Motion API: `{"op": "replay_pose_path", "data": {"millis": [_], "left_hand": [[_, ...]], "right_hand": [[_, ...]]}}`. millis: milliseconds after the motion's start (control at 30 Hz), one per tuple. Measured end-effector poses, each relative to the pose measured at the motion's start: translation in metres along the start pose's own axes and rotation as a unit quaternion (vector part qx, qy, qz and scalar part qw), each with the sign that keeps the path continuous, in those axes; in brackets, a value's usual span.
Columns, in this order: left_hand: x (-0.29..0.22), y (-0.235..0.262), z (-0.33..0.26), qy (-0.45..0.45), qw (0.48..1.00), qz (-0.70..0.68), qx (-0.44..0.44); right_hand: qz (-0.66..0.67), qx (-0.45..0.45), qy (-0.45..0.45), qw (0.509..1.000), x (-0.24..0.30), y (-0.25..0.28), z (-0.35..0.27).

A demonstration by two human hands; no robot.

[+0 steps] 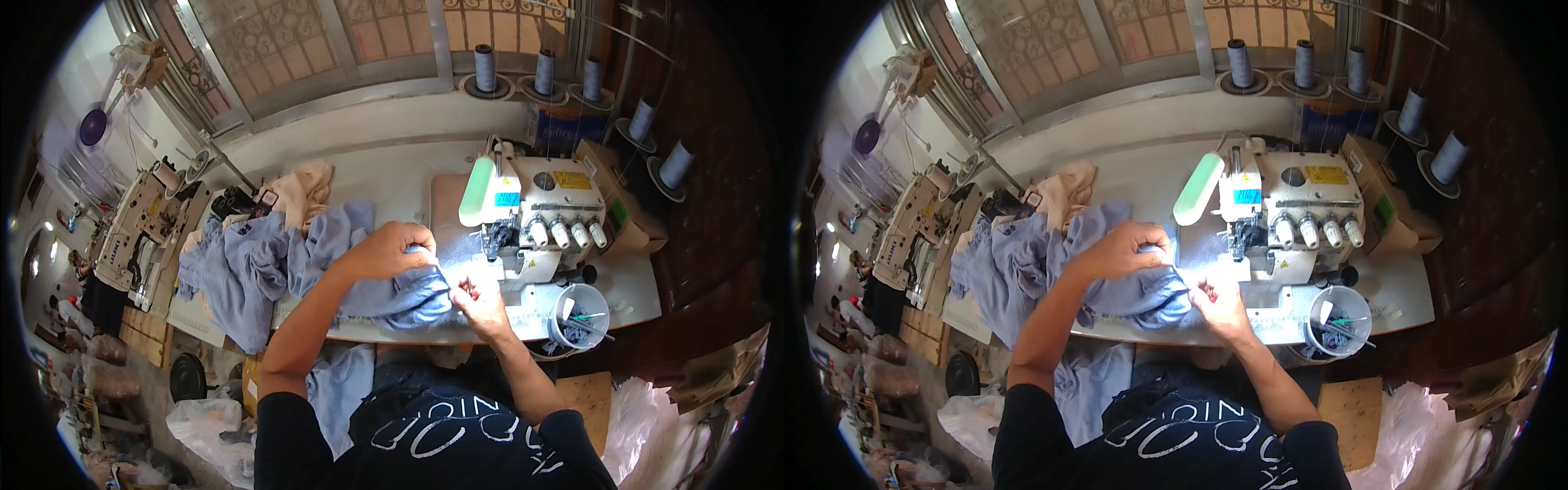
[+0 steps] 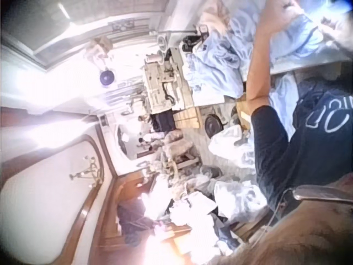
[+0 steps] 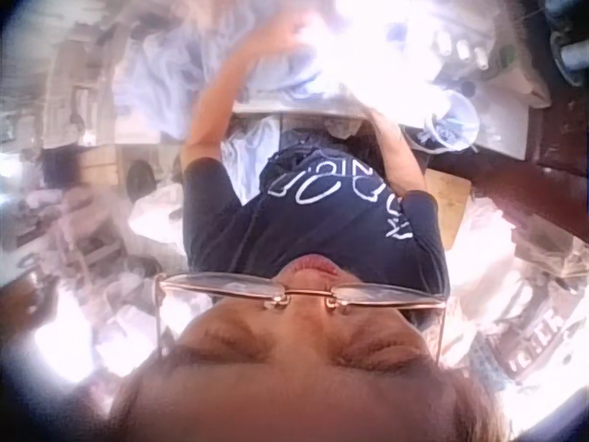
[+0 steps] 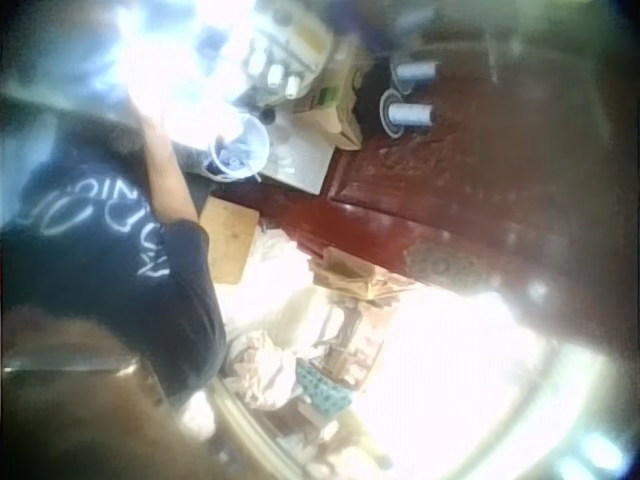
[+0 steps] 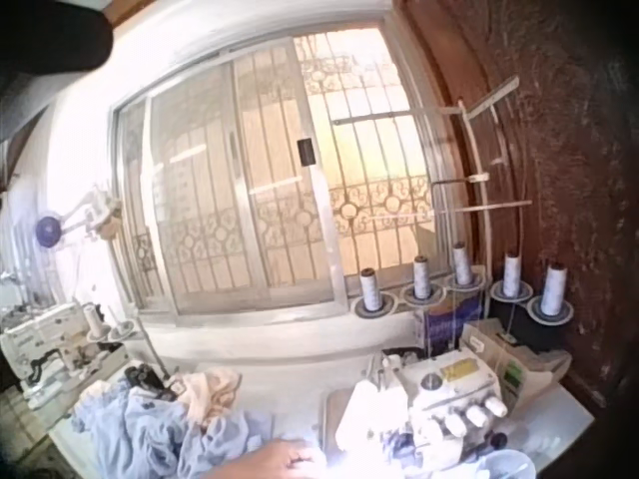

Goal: The person aligns the edges of light blue shirts and sews them using an industrial sewing machine. They handle the fabric garments one at a time and use a small thread trimmer to cut the thread.

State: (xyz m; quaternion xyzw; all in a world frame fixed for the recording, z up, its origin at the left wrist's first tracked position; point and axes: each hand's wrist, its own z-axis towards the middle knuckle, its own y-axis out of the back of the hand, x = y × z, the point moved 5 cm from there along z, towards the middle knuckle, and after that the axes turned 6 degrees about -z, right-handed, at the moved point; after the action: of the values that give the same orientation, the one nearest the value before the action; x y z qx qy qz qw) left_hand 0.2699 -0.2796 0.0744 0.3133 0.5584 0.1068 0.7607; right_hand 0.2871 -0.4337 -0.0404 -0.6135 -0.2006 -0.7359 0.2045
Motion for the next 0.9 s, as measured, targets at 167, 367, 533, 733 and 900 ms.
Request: {"op": "replay_pose_path", "data": {"millis": [167,367,533,733,900], "left_hand": [[0.004,-0.013,0.015,0.028,0.999,-0.027,-0.015],[0.007,-0.022,0.027,0.016,0.998,0.047,0.041],[0.014,-0.022,0.027,-0.019,0.99,0.132,0.047],[0.015,-0.044,0.039,-0.14,0.976,0.163,-0.037],[0.02,-0.057,0.049,-0.139,0.944,0.281,-0.107]], "right_hand": [[0.106,0.012,-0.053,0.993,-0.003,0.008,-0.003],[-0.024,-0.053,-0.024,0.998,-0.005,0.015,-0.009],[0.066,-0.022,-0.061,0.996,-0.007,0.034,-0.017],[-0.046,-0.016,-0.07,0.996,-0.029,0.036,-0.025],[-0.142,-0.077,-0.023,0.987,-0.017,0.048,-0.026]]}}
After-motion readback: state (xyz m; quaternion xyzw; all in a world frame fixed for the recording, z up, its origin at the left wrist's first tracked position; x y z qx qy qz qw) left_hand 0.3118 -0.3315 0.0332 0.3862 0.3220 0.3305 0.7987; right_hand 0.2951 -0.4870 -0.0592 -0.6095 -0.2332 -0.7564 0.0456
